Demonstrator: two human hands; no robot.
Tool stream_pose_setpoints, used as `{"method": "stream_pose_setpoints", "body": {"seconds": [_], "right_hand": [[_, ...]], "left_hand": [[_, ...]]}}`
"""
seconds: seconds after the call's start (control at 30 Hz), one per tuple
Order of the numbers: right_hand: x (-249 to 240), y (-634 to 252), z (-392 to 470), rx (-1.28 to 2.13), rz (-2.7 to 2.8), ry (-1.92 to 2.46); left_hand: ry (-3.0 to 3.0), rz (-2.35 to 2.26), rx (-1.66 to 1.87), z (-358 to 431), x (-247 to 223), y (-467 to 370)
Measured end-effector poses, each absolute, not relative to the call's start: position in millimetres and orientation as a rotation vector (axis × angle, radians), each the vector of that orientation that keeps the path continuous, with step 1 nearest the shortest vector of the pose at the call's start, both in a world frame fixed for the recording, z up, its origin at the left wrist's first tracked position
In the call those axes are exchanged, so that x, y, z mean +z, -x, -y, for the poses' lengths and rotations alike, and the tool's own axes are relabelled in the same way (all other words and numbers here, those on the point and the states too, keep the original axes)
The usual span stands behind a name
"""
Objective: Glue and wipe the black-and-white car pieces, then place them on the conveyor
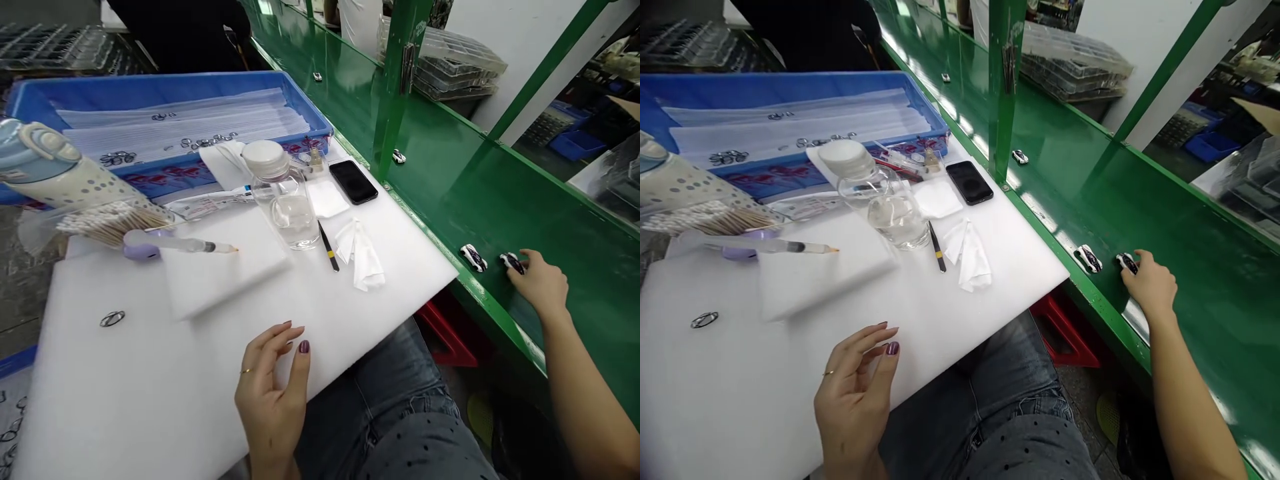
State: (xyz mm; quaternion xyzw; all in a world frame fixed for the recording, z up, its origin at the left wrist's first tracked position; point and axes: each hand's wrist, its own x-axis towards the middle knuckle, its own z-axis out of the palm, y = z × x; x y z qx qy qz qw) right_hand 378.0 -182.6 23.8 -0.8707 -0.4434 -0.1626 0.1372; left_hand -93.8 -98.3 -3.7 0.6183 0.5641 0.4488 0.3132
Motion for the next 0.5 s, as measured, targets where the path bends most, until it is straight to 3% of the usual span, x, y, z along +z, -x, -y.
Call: {"method": "stream_pose_setpoints", "body": {"seconds": [0.2,0.33,0.43,0.5], "right_hand": [[63.9,-262.1,79.3,-0.427,1.622,2.123],[64.6,-129.6,43.0,0.135,2.555,0.930],[57.9,-77.6,37.7,0.436,2.745,0.594],[58.7,-65.8,25.5,0.600,2.579,0.659]], "left_hand": [[-1.840,-1.571,1.112,96.6,0.6,82.3],[-1.931,-1.667,1.080,105.0,-0.4,85.5],[-1.954,-1.707,1.098,121.1,-1.6,92.6],[-1.976,-1.708,1.119,132.3,-0.6,94.2]]}}
